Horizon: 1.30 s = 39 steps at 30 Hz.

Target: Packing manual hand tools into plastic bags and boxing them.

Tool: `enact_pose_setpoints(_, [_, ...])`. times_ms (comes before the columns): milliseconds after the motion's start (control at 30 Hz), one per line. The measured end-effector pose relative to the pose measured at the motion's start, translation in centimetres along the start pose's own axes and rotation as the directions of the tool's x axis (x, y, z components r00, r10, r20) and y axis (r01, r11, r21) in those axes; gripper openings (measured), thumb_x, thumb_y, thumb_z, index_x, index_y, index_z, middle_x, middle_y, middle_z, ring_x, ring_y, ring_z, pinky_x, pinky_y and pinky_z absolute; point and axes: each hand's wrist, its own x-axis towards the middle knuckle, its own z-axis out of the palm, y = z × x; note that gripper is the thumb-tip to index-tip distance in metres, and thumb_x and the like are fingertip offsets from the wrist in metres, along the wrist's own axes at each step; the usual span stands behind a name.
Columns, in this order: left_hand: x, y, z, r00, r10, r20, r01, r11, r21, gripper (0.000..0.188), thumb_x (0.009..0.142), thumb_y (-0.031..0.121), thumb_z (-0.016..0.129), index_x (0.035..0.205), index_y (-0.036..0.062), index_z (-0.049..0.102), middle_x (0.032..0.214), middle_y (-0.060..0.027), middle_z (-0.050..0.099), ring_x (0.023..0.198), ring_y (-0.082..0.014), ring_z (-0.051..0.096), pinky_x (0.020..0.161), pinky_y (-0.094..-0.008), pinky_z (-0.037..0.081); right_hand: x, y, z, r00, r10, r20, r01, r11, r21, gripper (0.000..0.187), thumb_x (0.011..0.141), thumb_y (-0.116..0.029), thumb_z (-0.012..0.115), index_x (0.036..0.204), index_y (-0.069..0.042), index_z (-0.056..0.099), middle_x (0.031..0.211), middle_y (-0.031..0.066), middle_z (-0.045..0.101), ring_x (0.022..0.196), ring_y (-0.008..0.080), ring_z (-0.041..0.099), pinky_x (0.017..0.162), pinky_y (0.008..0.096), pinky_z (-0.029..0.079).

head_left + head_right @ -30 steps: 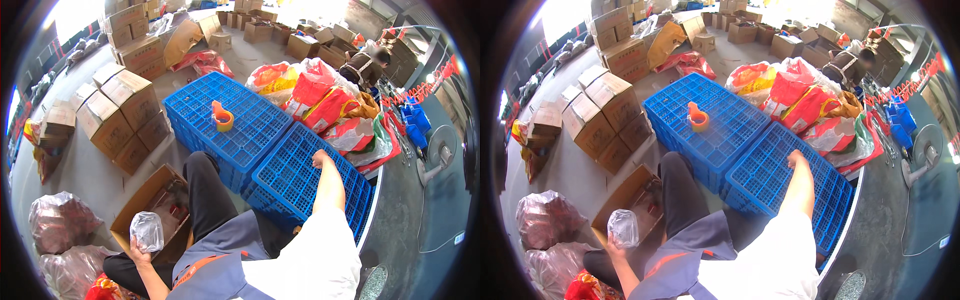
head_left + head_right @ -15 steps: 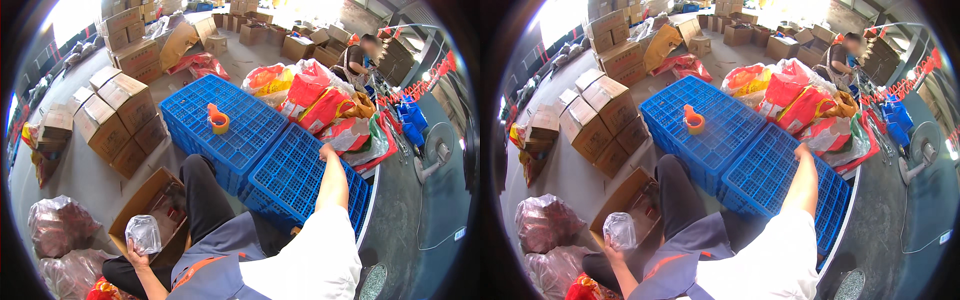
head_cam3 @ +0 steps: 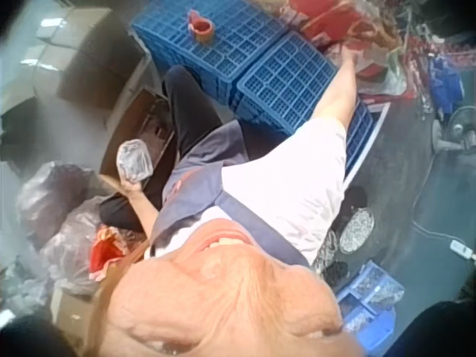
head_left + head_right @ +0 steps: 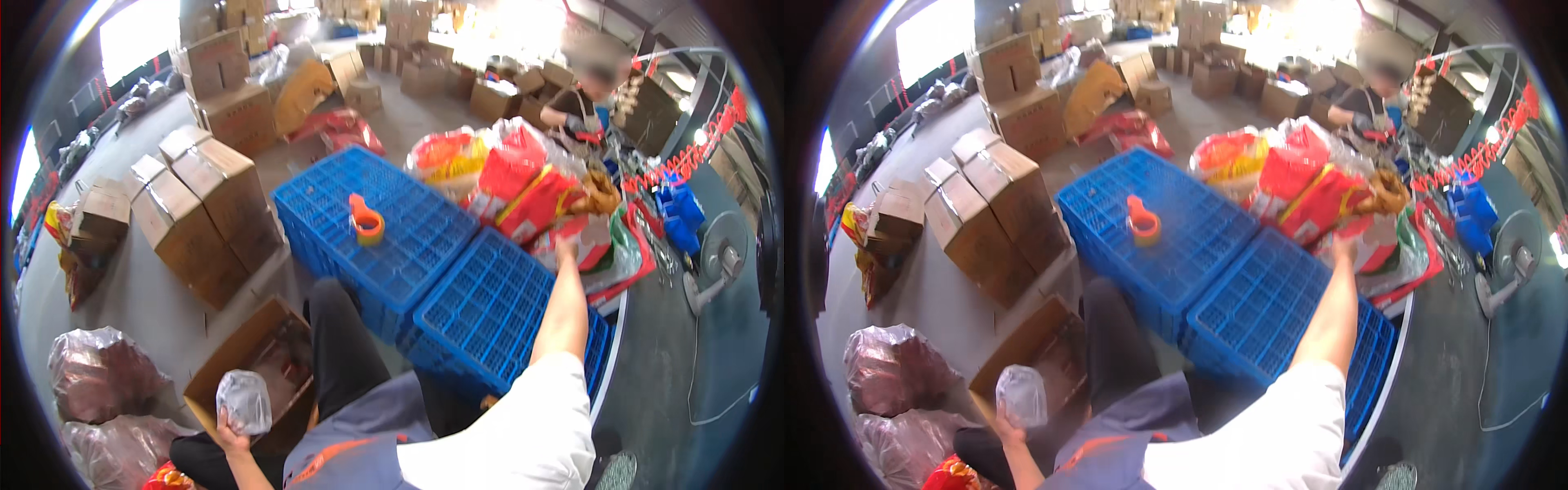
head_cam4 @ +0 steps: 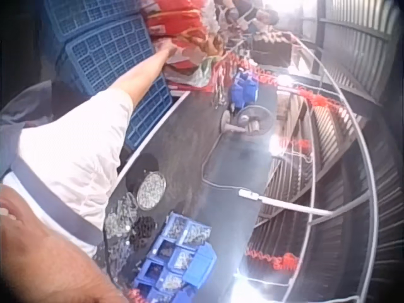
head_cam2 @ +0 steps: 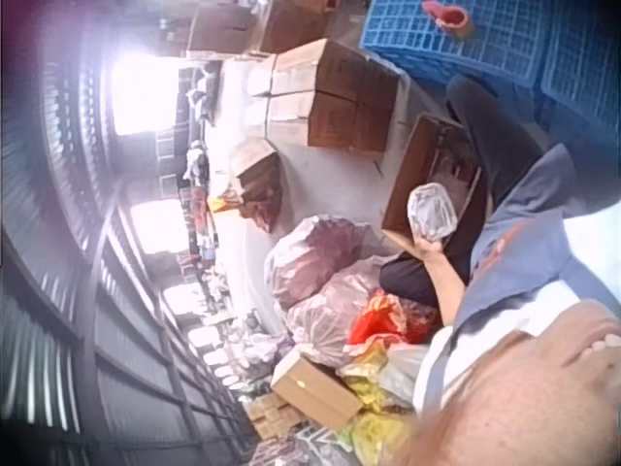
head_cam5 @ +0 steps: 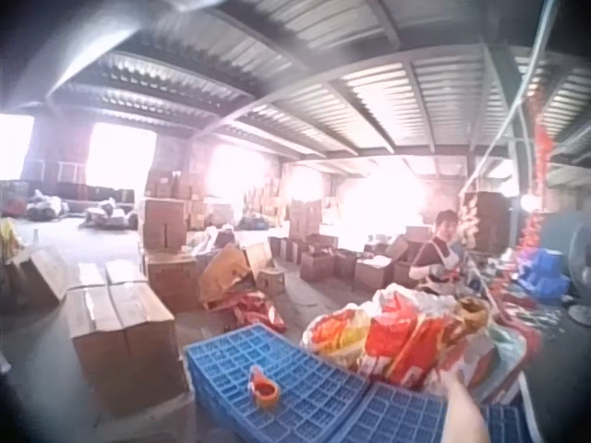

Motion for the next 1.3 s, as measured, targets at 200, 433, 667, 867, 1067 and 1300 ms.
enact_pose_setpoints(200, [-1.1,1.4,-0.5,0.999,0.038,-0.038,-0.039,0.999,-0.025,0.015,0.085,0.017,0.060,0.096,0.0087,0.058,0.074,0.0010,0.059,0.070,-0.0144,0.059,0.075,-0.0366,0.052,2.5,-10.5,-2.2,0.774,0.444,0.451,-0.572,0.796,0.197,0.039,0.074,-0.036,0.066,0.079,0.001,0.056,0.073,0.0146,0.054,0.061,0.0246,0.053,0.057,0.0358,0.041])
enact_pose_setpoints(433, [0.0,1.1,1.8,0.999,0.009,0.046,-0.008,1.000,-0.020,0.037,0.082,0.019,0.063,0.115,0.0044,0.054,0.111,-0.0099,0.060,0.102,-0.0280,0.056,0.090,-0.0455,0.045,6.7,-11.9,-4.1,0.707,0.530,0.468,-0.697,0.411,0.587,0.036,0.073,-0.037,0.072,0.076,-0.007,0.052,0.061,-0.0001,0.043,0.048,0.0126,0.038,0.044,0.0280,0.037])
enact_pose_setpoints(667, [-3.5,2.1,5.4,0.993,0.083,0.078,-0.087,0.995,0.045,0.042,0.089,0.019,0.051,0.127,0.0046,0.044,0.120,-0.0144,0.054,0.111,-0.0290,0.052,0.094,-0.0476,0.044,9.2,-12.0,0.5,0.460,0.774,0.435,-0.659,-0.030,0.751,0.056,0.075,-0.041,0.070,0.109,-0.001,0.050,0.105,0.0083,0.050,0.083,0.0195,0.051,0.071,0.0356,0.048])
enact_pose_setpoints(867, [-1.9,0.7,3.1,0.998,0.016,0.054,-0.019,0.998,0.065,0.040,0.088,0.021,0.052,0.124,0.0057,0.048,0.116,-0.0117,0.057,0.093,-0.0231,0.060,0.082,-0.0402,0.051,17.3,-5.5,3.9,0.744,0.523,0.415,-0.465,-0.039,0.884,0.049,0.076,-0.021,0.067,0.120,-0.009,0.048,0.091,0.0104,0.060,0.072,0.0231,0.060,0.065,0.0353,0.053])
enact_pose_setpoints(1067, [-1.8,0.3,6.5,0.998,0.055,-0.033,-0.051,0.993,0.103,0.034,0.084,0.013,0.056,0.116,0.0021,0.053,0.109,-0.0111,0.059,0.100,-0.0257,0.057,0.088,-0.0399,0.047,15.4,-9.7,-1.9,0.450,0.859,0.243,-0.525,0.033,0.851,0.036,0.082,-0.028,0.061,0.094,0.005,0.056,0.085,0.0135,0.062,0.079,0.0231,0.063,0.067,0.0345,0.055])
enact_pose_setpoints(1300, [0.6,3.4,10.3,0.970,0.138,0.201,-0.201,0.919,0.338,0.032,0.084,0.017,0.060,0.110,-0.0004,0.055,0.107,-0.0079,0.058,0.103,-0.0195,0.054,0.092,-0.0319,0.041,2.1,-12.4,-9.8,0.936,0.353,0.005,-0.251,0.654,0.714,0.019,0.080,-0.013,0.063,0.083,0.005,0.059,0.074,0.0063,0.055,0.065,0.0139,0.050,0.058,0.0311,0.042])
